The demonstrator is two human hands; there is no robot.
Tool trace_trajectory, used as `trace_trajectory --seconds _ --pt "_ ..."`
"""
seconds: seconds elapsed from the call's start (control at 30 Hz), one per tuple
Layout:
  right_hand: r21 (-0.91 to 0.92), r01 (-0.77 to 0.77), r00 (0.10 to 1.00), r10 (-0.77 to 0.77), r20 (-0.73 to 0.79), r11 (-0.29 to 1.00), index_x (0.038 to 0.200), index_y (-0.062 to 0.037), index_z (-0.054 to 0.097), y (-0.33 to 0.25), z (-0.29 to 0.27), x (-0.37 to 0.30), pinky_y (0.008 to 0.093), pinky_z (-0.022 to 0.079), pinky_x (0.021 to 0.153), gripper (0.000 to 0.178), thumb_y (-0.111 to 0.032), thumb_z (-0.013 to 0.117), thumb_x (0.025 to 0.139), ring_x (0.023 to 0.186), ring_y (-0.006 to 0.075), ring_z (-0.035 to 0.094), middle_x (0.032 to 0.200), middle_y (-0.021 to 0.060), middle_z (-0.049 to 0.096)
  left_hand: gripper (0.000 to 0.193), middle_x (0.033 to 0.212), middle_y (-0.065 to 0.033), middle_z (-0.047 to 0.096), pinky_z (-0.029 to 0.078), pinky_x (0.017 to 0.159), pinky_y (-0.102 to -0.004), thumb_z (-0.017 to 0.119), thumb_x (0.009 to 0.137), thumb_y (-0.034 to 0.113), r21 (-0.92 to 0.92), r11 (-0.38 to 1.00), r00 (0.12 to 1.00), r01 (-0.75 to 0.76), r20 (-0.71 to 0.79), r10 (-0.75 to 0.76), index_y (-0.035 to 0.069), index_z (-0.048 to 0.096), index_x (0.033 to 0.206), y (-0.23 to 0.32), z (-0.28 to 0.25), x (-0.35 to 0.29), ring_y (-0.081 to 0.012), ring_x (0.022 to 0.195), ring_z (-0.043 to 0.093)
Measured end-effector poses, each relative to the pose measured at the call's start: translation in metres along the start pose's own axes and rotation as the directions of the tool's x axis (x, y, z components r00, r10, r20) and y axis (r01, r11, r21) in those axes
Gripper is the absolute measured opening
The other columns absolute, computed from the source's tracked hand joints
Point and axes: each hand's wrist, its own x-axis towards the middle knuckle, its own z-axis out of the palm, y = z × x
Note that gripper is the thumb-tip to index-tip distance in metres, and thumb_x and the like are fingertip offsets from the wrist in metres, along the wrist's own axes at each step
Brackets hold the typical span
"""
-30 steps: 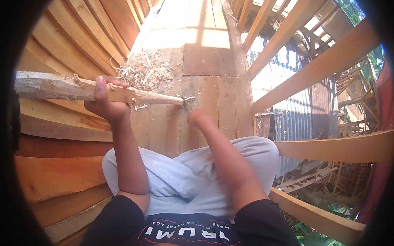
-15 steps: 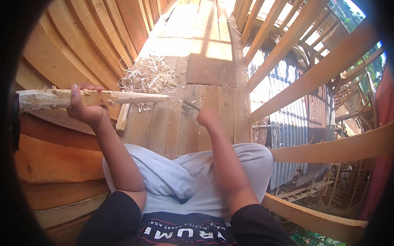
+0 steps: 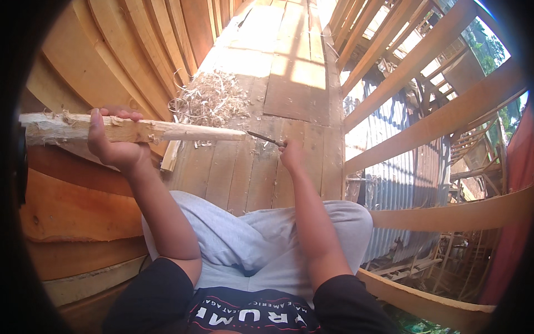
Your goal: The person sits cross-legged on a wooden floor and uses a knife to carve a long piece of wood. They repeatedly shave off thin strips of wood, rotating the piece to work on different sides.
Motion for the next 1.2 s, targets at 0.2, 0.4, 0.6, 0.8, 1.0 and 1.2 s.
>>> trace_trajectory --seconds 0.2,0.4,0.6,0.8,1.0,1.2 --pt "-0.089 0.265 0.835 -0.182 0.519 0.960 0.095 -0.0067 0.072 0.006 -0.013 0.005 0.0393 0.051 0.078 0.020 -0.014 0.074 0.077 0.090 0.0316 0.066 0.093 0.0170 0.069 0.030 0.062 -0.0078 0.050 0.045 0.053 -0.0328 0.058 0.081 0.034 -0.019 1.000 1.000 0.018 -0.014 -0.018 0.006 0.050 0.085 0.004 -0.007 0.003 -0.0188 0.056 0.051" --pt "-0.010 0.055 0.996 -0.055 0.070 0.998 0.093 -0.0050 0.073 0.012 -0.014 0.011 0.0358 0.052 0.072 0.024 -0.007 0.078 0.070 0.077 0.0251 0.068 0.085 0.0128 0.071 0.030 0.063 -0.0077 0.051 0.046 0.053 -0.0322 0.059 0.081 0.034 -0.032 0.999 1.000 0.024 0.005 -0.024 0.006 0.051 0.086 0.005 -0.005 0.002 -0.0188 0.057 0.051" --pt "-0.133 0.060 0.956 -0.019 0.292 0.989 0.094 -0.0015 0.072 0.024 -0.036 0.007 0.0341 0.052 0.069 0.026 -0.006 0.079 0.069 0.074 0.0249 0.068 0.081 0.0158 0.071 0.028 0.063 -0.0080 0.051 0.046 0.053 -0.0321 0.059 0.080 0.033 -0.024 1.000 1.000 0.020 0.005 -0.020 0.006 0.052 0.085 0.004 -0.009 0.003 -0.0190 0.056 0.051" --pt "-0.008 -0.018 0.993 0.017 -0.116 1.000 0.090 0.0004 0.070 0.028 -0.028 0.012 0.0380 0.050 0.062 0.017 -0.014 0.071 0.081 0.068 0.0237 0.067 0.072 0.0159 0.068 0.027 0.062 -0.0080 0.050 0.045 0.051 -0.0321 0.058 0.080 0.031 -0.033 0.999 1.000 0.011 0.026 -0.010 0.005 0.052 0.083 0.003 -0.003 0.002 -0.0190 0.054 0.051" --pt "0.126 -0.309 0.946 0.291 0.141 0.943 0.084 0.0129 0.062 0.007 -0.017 0.004 0.0339 0.050 0.042 0.025 -0.012 0.065 0.086 0.051 0.0246 0.066 0.067 0.0183 0.063 0.026 0.061 -0.0078 0.049 0.045 0.050 -0.0322 0.058 0.080 0.030 -0.011 1.000 1.000 0.001 0.008 -0.001 0.005 0.052 0.082 0.002 -0.004 0.003 -0.0191 0.052 0.051" --pt "0.002 -0.322 0.940 0.319 0.125 0.947 0.092 0.0145 0.059 0.030 0.009 0.024 0.0347 0.056 0.045 0.025 -0.011 0.058 0.091 0.052 0.0269 0.067 0.070 0.0190 0.064 0.025 0.061 -0.0066 0.049 0.045 0.050 -0.0316 0.058 0.080 0.030 -0.032 0.999 0.999 0.030 0.015 -0.029 0.006 0.052 0.082 0.000 0.002 0.000 -0.0178 0.054 0.050"
